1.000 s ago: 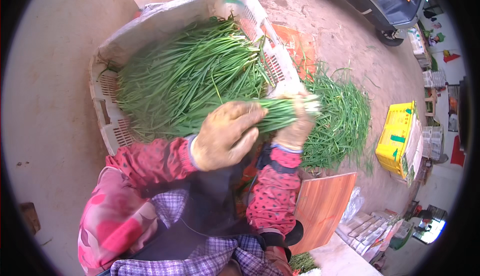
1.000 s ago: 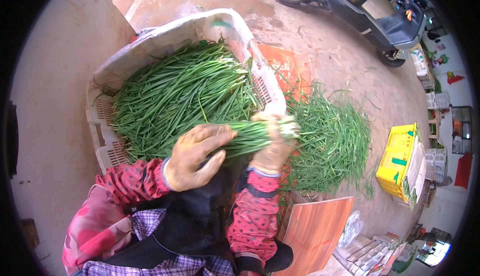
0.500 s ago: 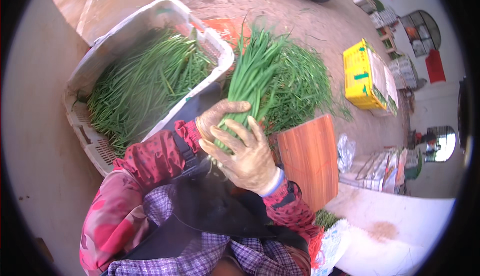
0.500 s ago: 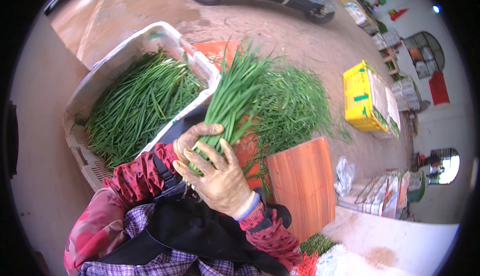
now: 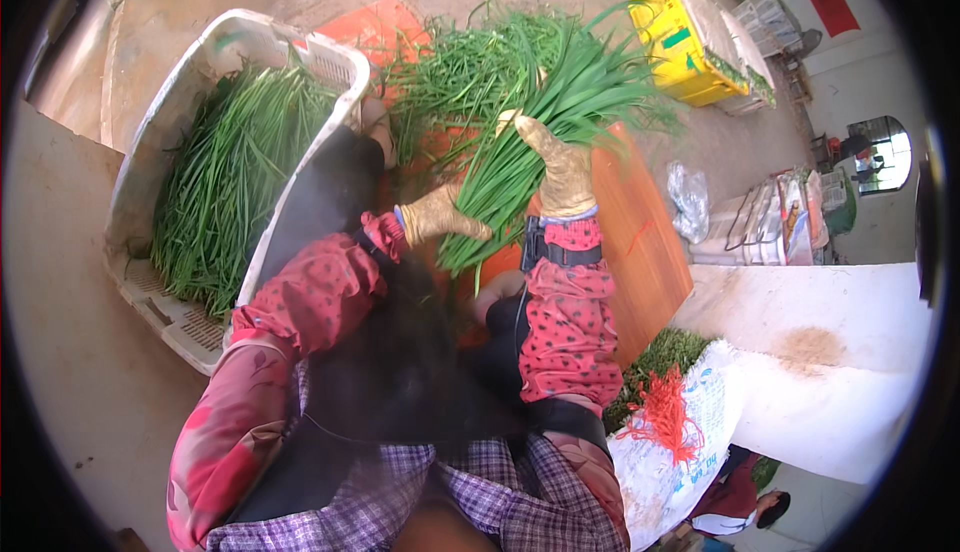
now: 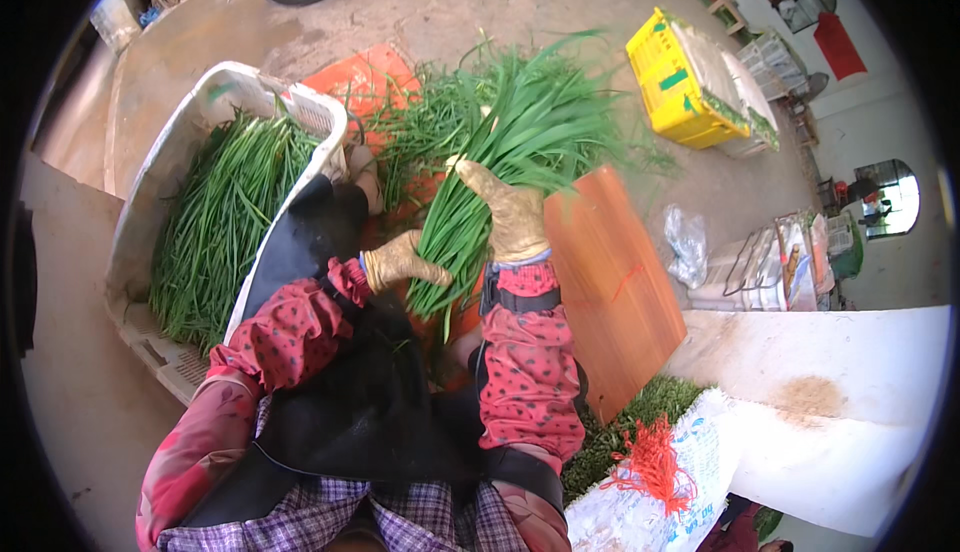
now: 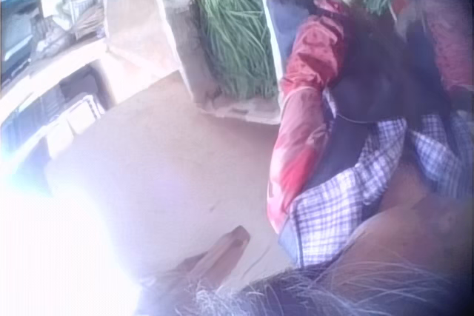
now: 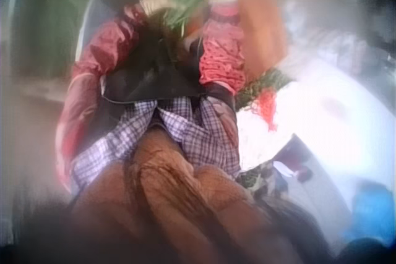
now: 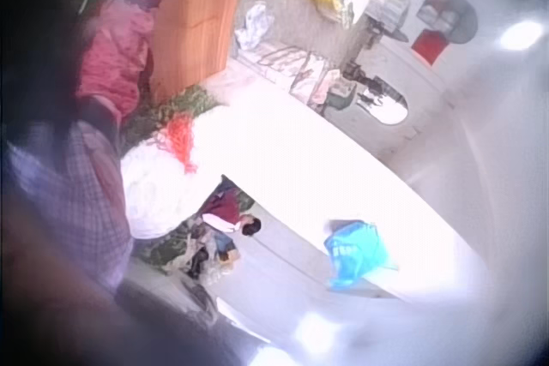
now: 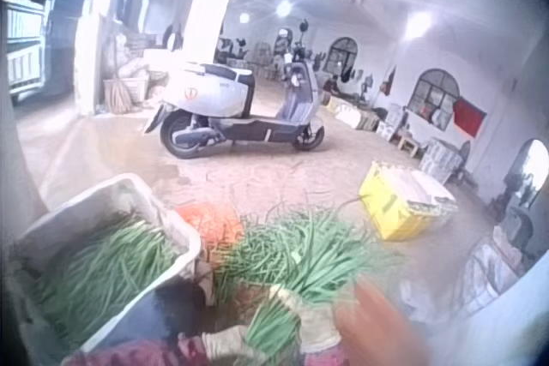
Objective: The person gathers leeks from a bin, removes loose leaves by hand, and aligns the stalks. They then place the bundle on a board, wrap it with a red tie, and set the finished bundle onto a large white bag.
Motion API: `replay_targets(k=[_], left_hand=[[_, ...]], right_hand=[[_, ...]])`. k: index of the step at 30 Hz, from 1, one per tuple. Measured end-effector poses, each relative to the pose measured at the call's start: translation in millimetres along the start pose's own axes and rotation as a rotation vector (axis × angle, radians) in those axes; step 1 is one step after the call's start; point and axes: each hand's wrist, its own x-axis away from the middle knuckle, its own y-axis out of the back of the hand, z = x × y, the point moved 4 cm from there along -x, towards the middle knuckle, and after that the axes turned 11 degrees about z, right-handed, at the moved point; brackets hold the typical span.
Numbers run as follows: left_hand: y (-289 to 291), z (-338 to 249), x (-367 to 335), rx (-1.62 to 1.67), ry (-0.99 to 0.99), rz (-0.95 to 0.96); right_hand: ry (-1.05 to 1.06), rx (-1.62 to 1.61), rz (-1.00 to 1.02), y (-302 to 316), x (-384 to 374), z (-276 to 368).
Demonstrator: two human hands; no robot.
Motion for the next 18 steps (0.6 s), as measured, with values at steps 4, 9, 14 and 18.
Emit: replay_targets(k=[4, 9, 14, 18], left_hand=[[40.2, 45.5, -4.7, -0.005, 0.265, -0.232], [101.2, 177.7, -30.1, 0.166, 0.117, -0.371], [166.5, 227.0, 10.4, -0.448, 0.414, -0.414], [89.0, 124.6, -36.0, -1.124, 0.607, -0.617]], right_hand=[[0.109, 0.317, 0.016, 10.4, 18.7, -69.6], [-0.205, -0.091, -0.165, 81.8, 73.1, -240.7], [-0.221, 0.823, 0.044, 26.1, 29.9, -202.0], [-0.198, 0.75, -0.205, 90.7, 39.5, -240.7]])
